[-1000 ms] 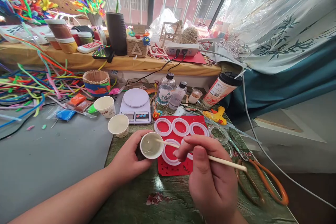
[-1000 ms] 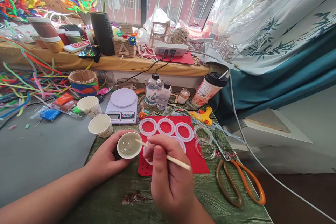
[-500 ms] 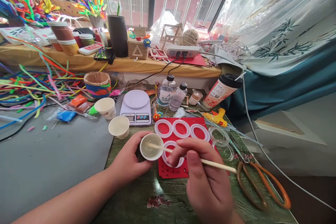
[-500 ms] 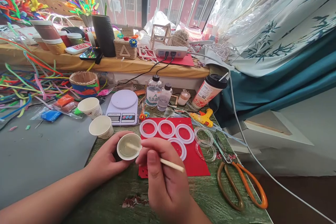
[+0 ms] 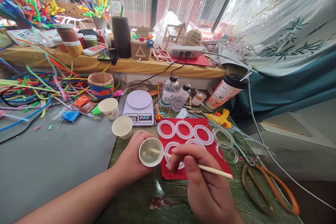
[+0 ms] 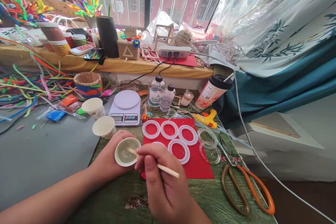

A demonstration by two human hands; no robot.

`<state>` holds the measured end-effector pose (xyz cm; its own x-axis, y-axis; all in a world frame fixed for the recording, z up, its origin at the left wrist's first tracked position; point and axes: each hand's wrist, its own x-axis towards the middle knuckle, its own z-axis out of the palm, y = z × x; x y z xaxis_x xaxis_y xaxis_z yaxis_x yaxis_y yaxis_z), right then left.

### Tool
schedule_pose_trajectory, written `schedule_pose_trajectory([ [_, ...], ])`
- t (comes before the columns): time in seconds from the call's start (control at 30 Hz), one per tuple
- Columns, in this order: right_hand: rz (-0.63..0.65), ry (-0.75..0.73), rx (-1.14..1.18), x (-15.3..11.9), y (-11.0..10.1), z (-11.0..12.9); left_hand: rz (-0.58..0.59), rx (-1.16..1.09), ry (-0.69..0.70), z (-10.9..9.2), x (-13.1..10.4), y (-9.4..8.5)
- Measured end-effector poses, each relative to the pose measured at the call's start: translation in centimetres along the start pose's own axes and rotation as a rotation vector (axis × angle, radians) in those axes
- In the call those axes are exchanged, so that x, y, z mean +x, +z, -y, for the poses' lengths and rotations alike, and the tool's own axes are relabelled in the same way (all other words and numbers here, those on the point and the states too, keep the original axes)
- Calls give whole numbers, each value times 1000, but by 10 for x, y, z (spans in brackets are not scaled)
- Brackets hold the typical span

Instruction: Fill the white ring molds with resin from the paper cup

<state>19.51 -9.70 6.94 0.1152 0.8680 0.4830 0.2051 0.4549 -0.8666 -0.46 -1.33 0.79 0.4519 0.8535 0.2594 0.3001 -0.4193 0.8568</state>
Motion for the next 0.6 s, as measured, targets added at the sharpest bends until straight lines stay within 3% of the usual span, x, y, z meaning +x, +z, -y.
schedule_pose_trajectory([
  [0.17, -114, -61, -50, -6, -2, -2, 19, -32, 10, -2, 1, -1],
  [0.3, -5, -44, -17, -8, -2, -4, 87, -117, -197, -6, 1, -2],
  [0.43, -121, -110, -35, -7, 2, -5, 92, -160, -314, -4, 0, 1],
  [0.6, 2, -50, 73, -5, 6, -6, 60, -131, -291, -1, -3, 4],
])
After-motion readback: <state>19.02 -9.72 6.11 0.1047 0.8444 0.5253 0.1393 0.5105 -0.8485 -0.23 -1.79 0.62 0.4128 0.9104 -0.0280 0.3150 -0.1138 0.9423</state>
